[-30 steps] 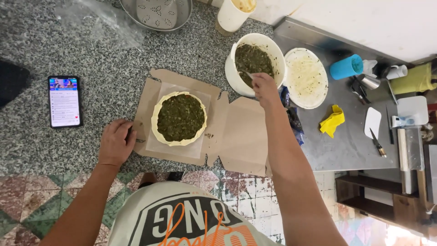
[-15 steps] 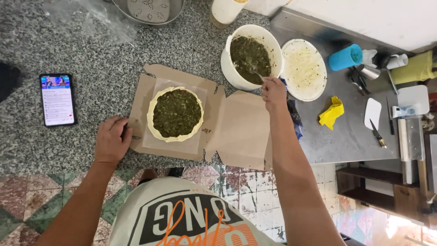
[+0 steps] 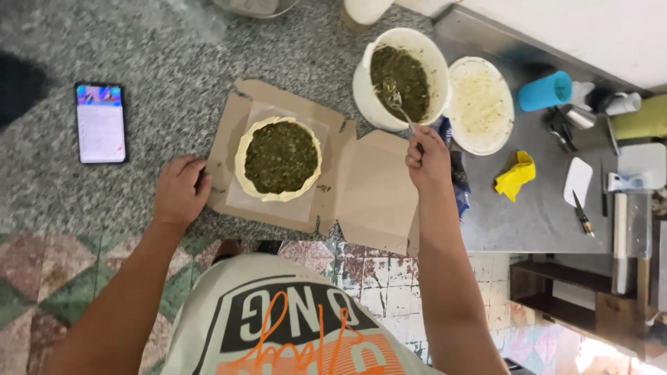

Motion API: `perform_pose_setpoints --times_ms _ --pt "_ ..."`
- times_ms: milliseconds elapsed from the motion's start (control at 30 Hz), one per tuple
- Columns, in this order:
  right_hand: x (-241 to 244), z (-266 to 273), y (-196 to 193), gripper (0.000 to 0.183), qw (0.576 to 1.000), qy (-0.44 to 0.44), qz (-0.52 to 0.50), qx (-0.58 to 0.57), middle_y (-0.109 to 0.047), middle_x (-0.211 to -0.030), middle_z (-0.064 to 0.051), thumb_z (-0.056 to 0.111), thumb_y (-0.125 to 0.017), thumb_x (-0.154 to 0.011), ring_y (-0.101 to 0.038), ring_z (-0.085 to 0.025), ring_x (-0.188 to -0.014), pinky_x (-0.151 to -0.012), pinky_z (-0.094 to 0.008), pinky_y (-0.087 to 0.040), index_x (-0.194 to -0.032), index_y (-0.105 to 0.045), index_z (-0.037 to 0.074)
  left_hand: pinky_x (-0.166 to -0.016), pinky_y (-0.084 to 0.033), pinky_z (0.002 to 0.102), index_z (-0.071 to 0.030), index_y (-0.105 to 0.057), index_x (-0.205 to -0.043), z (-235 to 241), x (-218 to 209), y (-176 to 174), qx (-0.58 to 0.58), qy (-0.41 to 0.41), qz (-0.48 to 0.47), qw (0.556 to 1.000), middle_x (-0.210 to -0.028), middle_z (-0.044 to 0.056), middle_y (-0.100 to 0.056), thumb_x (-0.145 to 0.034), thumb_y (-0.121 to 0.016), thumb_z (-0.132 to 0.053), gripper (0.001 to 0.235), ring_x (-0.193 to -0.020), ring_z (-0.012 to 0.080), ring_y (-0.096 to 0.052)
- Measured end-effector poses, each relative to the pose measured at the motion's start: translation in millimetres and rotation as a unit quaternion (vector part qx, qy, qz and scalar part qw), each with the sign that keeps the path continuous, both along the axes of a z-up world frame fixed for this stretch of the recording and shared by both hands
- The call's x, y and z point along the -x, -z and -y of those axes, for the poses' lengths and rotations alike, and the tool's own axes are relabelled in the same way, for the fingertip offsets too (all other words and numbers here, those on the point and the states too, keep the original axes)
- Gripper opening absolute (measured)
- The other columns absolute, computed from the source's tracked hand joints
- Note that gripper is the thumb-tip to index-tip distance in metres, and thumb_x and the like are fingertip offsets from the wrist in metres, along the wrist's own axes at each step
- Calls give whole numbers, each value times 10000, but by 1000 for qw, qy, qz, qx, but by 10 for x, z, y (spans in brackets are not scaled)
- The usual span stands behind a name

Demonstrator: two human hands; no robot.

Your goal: Assembling a vegetable tart by filling a pastry shell with a green vegetable mixture using a spoon.

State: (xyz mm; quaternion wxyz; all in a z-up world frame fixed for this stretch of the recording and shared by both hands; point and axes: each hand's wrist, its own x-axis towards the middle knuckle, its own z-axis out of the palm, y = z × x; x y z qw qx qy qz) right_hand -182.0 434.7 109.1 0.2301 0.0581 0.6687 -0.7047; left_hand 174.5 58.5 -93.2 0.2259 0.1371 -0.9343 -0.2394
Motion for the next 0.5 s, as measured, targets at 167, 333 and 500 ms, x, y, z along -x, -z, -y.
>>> perform_pose_setpoints --times_ms 167,333,500 --pt "-774 238 168 172 996 -76 -17 -40 -424 -672 23 -8 -566 -953 -392 -76 -475 -420 -179 -308 -1013 -586 152 -930 -514 424 -91 -638 -1239 -35 11 -189 -2 -6 2 1000 -1219 93 -569 -1053 -688 -252 252 -1164 273 -621" --pt "-1315 476 428 331 706 -418 -368 -437 -709 -1160 -122 60 -535 -1064 -704 -269 -1097 -908 -314 -566 -1380 -617 110 -912 -508 405 -98 -642 -1244 -29 -4 -111 19 8 9 1000 -1225 76 -562 -1029 -697 -257 273 -1161 249 -610" --pt "-1348 368 668 282 774 -307 -414 -369 -703 -1212 -92 119 -566 -1081 -706 -256 -1116 -927 -367 -597 -1352 -642 118 -932 -506 406 -89 -663 -1219 -24 17 -172 18 -7 4 1000 -1203 82 -573 -1019 -725 -252 266 -1194 247 -607"
